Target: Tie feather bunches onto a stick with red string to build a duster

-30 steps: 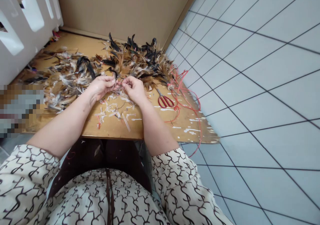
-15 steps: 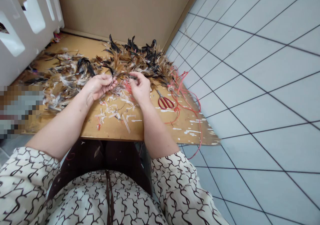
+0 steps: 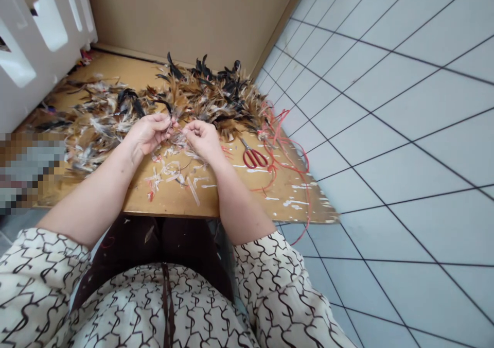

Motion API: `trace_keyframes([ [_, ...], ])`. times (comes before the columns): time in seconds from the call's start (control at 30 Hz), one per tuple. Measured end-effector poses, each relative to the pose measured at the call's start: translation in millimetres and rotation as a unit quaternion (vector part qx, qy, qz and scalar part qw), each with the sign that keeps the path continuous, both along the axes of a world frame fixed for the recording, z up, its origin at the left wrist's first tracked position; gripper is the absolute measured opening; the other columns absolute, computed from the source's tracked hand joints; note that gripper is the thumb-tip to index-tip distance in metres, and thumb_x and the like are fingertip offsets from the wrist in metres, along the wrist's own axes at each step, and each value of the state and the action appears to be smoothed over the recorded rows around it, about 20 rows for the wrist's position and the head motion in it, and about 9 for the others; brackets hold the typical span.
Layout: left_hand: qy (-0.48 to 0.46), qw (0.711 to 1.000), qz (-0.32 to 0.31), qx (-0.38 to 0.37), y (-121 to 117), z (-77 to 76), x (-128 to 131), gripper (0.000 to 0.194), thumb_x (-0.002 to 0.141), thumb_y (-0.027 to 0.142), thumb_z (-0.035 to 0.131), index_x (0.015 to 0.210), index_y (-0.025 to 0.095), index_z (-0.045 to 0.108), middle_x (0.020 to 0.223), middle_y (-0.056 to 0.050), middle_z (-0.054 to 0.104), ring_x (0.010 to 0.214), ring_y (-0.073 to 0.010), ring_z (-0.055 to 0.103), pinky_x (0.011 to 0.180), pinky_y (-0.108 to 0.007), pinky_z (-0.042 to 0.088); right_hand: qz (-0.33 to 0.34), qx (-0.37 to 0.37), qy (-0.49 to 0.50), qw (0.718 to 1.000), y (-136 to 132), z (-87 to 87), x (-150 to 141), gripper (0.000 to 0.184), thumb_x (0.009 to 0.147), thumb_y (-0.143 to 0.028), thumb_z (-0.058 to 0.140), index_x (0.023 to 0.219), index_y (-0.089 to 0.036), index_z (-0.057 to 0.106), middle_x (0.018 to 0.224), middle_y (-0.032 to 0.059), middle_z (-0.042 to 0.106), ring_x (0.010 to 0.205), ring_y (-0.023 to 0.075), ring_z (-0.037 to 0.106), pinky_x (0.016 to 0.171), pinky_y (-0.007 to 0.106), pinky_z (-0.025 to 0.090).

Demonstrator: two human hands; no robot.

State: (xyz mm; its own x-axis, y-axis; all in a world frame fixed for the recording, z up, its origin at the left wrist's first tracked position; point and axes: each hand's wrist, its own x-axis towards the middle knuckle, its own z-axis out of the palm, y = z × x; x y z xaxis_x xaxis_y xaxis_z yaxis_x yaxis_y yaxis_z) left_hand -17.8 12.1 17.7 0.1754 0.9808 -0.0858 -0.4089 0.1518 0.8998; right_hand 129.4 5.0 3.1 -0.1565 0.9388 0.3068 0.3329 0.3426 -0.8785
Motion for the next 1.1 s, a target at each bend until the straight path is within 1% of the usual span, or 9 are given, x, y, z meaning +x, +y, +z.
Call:
trace_keyframes([
  [0.13, 0.004, 0.998, 0.057, 0.018, 2.5, 2.1, -3.5, 0.011, 0.067, 0.003, 0.057, 0.059, 0.011, 0.058, 0.06, -0.001, 0.059, 0.044, -0.0035, 0.045, 0.043, -0.015, 0.038, -0.021, 0.009, -0.037, 0.999, 2.1, -2.4, 1.6, 0.012, 0.075, -0.025, 0.053, 0.066, -0.017, 0.052, 0.052, -0.0054, 0.043, 0.049, 0.0077, 0.038, 0.052, 0.022, 0.034],
  [0.2, 0.011, 0.995, 0.089, 0.038, 3.3, 2.5, -4.9, 0.012, 0.066, 0.004, 0.056, 0.057, 0.011, 0.057, 0.056, 0.001, 0.057, 0.043, -0.0036, 0.042, 0.041, -0.014, 0.035, -0.035, 0.017, -0.073, 0.997, 2.6, -3.1, 1.8, 0.013, 0.075, -0.025, 0.051, 0.066, -0.016, 0.053, 0.051, -0.0051, 0.044, 0.05, 0.0083, 0.039, 0.054, 0.022, 0.035],
  [0.27, 0.034, 0.992, 0.105, 0.06, 2.4, 2.8, -4.7, 0.012, 0.066, 0.006, 0.058, 0.055, 0.013, 0.057, 0.05, 0.002, 0.054, 0.041, -0.0039, 0.04, 0.04, -0.015, 0.033, -0.05, 0.029, -0.116, 0.992, 1.9, -2.6, 1.7, 0.013, 0.075, -0.025, 0.05, 0.067, -0.016, 0.055, 0.052, -0.0047, 0.045, 0.051, 0.0092, 0.041, 0.056, 0.023, 0.035],
  [0.37, 0.088, 0.988, 0.09, 0.085, -2.1, 3.0, -0.4, 0.014, 0.065, 0.011, 0.061, 0.052, 0.014, 0.056, 0.042, 0.004, 0.047, 0.039, -0.0044, 0.038, 0.04, -0.016, 0.032, -0.071, 0.052, -0.18, 0.98, -0.5, -0.4, 1.2, 0.013, 0.075, -0.024, 0.05, 0.067, -0.017, 0.056, 0.054, -0.0036, 0.048, 0.054, 0.0104, 0.044, 0.058, 0.024, 0.034],
  [0.47, 0.133, 0.985, 0.061, 0.087, -7.0, 2.2, 6.1, 0.016, 0.063, 0.013, 0.063, 0.05, 0.014, 0.055, 0.038, 0.005, 0.044, 0.034, -0.0039, 0.034, 0.036, -0.017, 0.027, -0.083, 0.071, -0.233, 0.966, -2.9, 1.5, 0.7, 0.013, 0.075, -0.023, 0.049, 0.069, -0.017, 0.058, 0.057, -0.0027, 0.05, 0.056, 0.0112, 0.044, 0.057, 0.024, 0.032],
  [0.57, 0.163, 0.982, 0.04, 0.088, -8.6, -0.2, 10.7, 0.018, 0.062, 0.012, 0.063, 0.047, 0.013, 0.053, 0.034, 0.006, 0.04, 0.03, -0.0029, 0.029, 0.034, -0.017, 0.021, -0.092, 0.085, -0.264, 0.956, -4.5, 2.7, 0.2, 0.014, 0.077, -0.023, 0.048, 0.071, -0.017, 0.059, 0.057, -0.0021, 0.05, 0.057, 0.012, 0.044, 0.057, 0.024, 0.031],
  [0.67, 0.175, 0.981, 0.032, 0.078, -7.9, -2.9, 12.7, 0.021, 0.061, 0.009, 0.061, 0.044, 0.014, 0.05, 0.03, 0.006, 0.037, 0.028, -0.0029, 0.026, 0.033, -0.018, 0.02, -0.093, 0.09, -0.277, 0.952, -6.6, 4.1, -0.5, 0.016, 0.078, -0.024, 0.046, 0.074, -0.017, 0.061, 0.059, -0.001, 0.052, 0.059, 0.0129, 0.045, 0.058, 0.025, 0.031],
  [0.87, 0.152, 0.988, 0.01, 0.038, -8.4, -3.3, 15.1, 0.019, 0.061, 0.005, 0.056, 0.045, 0.014, 0.05, 0.038, 0.001, 0.051, 0.027, -0.0037, 0.03, 0.03, -0.018, 0.023, -0.098, 0.085, -0.306, 0.943, -10.2, 6.6, -2.3, 0.019, 0.081, -0.024, 0.045, 0.081, -0.017, 0.063, 0.066, 0.0018, 0.057, 0.062, 0.0144, 0.048, 0.06, 0.025, 0.032],
  [1.1, 0.14, 0.99, -0.011, 0.024, -8.4, -4.5, 15.5, 0.017, 0.06, 0.003, 0.058, 0.047, 0.012, 0.052, 0.041, 0.001, 0.053, 0.027, -0.0027, 0.031, 0.03, -0.016, 0.023, -0.1, 0.082, -0.323, 0.937, -12.2, 7.8, -3.5, 0.019, 0.082, -0.025, 0.045, 0.084, -0.018, 0.063, 0.069, 0.0026, 0.06, 0.065, 0.0159, 0.051, 0.062, 0.026, 0.033],
])
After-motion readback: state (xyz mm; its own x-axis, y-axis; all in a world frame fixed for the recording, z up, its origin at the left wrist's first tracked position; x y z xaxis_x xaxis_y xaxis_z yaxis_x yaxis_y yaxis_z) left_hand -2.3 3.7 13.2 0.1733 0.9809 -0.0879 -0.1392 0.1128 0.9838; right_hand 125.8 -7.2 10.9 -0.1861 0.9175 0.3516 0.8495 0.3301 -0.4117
